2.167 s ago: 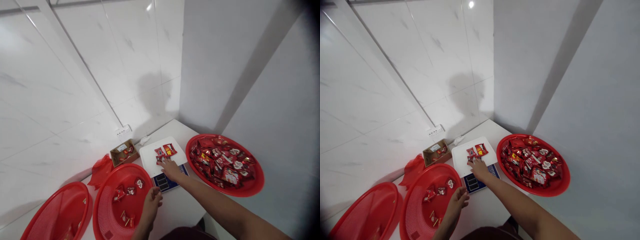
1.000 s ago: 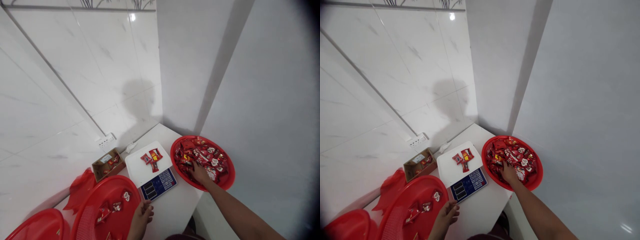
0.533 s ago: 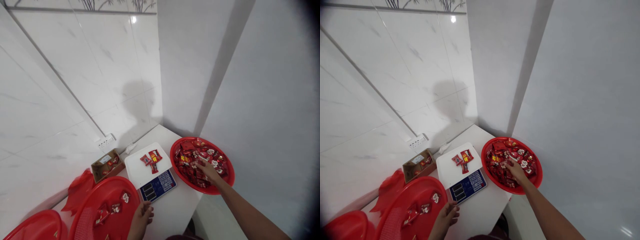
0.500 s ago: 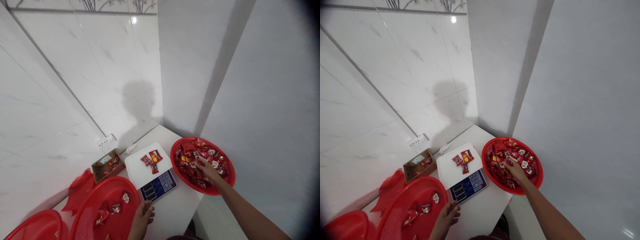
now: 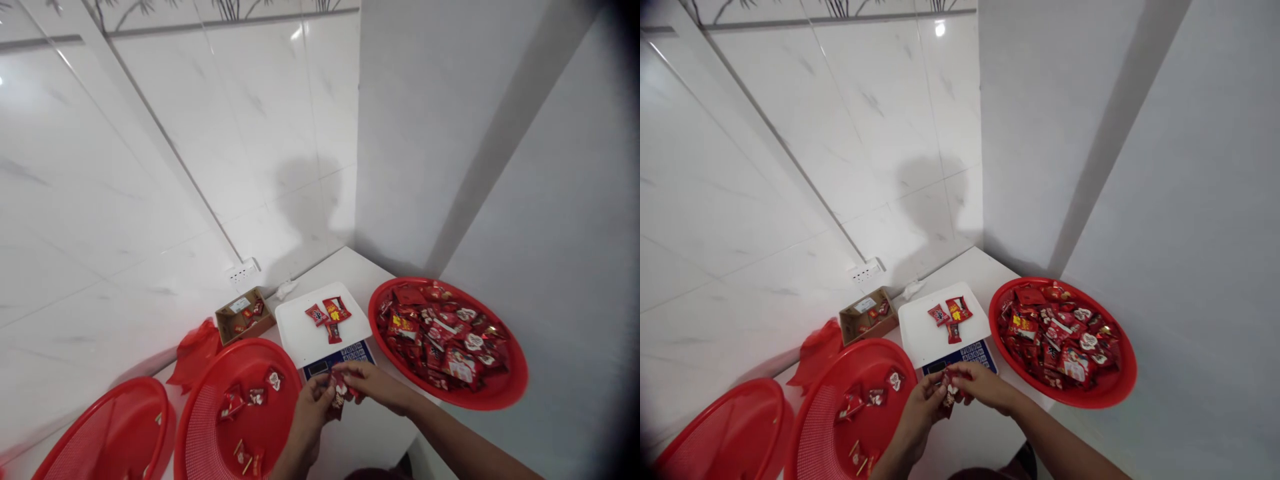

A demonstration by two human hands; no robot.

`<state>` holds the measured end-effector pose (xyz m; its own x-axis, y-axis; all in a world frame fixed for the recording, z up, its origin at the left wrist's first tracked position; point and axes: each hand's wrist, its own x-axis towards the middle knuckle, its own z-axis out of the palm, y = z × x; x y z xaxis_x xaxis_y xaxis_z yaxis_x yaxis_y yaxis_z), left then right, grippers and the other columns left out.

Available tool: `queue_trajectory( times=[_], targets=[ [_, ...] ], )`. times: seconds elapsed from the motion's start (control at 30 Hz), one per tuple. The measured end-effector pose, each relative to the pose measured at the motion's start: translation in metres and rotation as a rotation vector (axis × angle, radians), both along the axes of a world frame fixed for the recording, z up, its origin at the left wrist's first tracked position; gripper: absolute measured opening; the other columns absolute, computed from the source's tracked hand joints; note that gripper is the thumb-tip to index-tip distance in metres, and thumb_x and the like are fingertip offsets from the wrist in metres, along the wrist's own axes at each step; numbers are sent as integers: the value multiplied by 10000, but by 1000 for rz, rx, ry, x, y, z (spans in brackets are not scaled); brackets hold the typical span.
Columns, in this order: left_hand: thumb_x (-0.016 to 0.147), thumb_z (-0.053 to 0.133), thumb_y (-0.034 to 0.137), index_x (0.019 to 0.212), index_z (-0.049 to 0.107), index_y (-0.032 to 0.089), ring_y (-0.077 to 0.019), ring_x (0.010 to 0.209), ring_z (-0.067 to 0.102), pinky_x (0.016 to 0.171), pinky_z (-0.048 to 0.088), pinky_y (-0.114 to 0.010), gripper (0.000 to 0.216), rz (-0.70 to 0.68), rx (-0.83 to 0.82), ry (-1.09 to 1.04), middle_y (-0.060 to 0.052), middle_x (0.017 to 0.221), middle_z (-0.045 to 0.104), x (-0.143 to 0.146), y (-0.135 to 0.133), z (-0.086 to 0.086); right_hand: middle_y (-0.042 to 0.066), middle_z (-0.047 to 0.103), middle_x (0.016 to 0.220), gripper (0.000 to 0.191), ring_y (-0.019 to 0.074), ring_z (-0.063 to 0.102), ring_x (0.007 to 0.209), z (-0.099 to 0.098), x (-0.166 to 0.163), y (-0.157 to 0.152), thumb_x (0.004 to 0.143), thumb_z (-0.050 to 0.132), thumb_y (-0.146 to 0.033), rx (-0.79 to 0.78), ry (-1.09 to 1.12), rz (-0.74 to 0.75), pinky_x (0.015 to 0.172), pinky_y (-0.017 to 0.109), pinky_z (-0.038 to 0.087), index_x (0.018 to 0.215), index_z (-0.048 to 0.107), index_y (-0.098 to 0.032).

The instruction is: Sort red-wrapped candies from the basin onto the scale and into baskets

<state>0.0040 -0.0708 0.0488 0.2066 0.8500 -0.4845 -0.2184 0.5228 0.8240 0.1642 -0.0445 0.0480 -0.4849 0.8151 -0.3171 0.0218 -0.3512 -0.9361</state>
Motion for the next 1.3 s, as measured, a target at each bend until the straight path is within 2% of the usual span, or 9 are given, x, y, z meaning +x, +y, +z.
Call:
queue_trajectory(
  times=[0.2,0.33,0.4,0.53,0.6,0.73,0.83,1.1,1.3],
  targets=[
    [589,727,434,908,622,150,-80,601,491,620,395,-239,440,144,-98,-43,-4,696,587,-23,-7,-10,-10,604,722,606,120,587,596,-43,10,23,724,583,-370,-94,-85,-292,558,252,460,1266,374,-201],
    [616,717,409,843,631,149,-69,582,483,625,390,-226,356,165,-117,-93,6,656,574,-31,-9,-11,23,629,740,475,149,618,637,-65,13,51,763,513,-330,-80,-227,-393,571,265,487,1206,430,-179],
    [611,721,406,830,623,160,-76,586,493,630,398,-234,344,181,-132,-90,7,658,580,-33,-10,-11,61,652,860,449,181,635,761,-69,14,66,778,476,-332,-5,-267,-415,661,312,505,1201,444,-183],
    [588,733,403,832,629,177,-92,621,515,655,410,-251,348,185,-122,-85,-1,710,605,-32,-9,-8,121,505,1262,543,246,423,1205,-63,15,80,718,522,-301,329,-489,-485,983,409,343,1240,447,-173],
    [582,731,420,884,639,181,-107,665,533,667,412,-259,396,145,-95,-73,-25,796,630,-30,-9,-5,137,482,1287,533,259,375,1239,-55,12,72,697,542,-305,394,-552,-441,1030,405,280,1203,495,-142],
    [598,711,448,913,631,157,-126,663,545,623,409,-265,436,31,-18,-23,-57,823,646,-22,-9,-1,89,664,974,359,222,596,926,-31,-3,35,764,492,-404,217,-337,-33,836,363,450,978,621,-147],
    [600,712,433,861,577,157,-135,605,545,564,403,-270,403,-9,24,21,-31,695,627,-16,-9,-3,42,671,752,327,148,612,696,-18,-12,8,782,482,-437,52,-184,184,616,259,471,812,623,-143],
    [573,717,443,835,516,179,-145,656,579,617,413,-281,423,-90,-48,40,-30,733,640,-3,-6,-7,-20,576,561,167,82,528,507,-7,-2,-6,706,570,-313,0,-203,67,486,195,385,676,555,-149],
    [572,680,507,863,550,180,-125,627,560,617,420,-273,456,-99,-57,194,-16,759,621,-9,0,-16,32,654,717,314,117,556,583,-13,45,0,756,497,-443,80,-275,-199,523,229,405,793,599,-148]
  ],
)
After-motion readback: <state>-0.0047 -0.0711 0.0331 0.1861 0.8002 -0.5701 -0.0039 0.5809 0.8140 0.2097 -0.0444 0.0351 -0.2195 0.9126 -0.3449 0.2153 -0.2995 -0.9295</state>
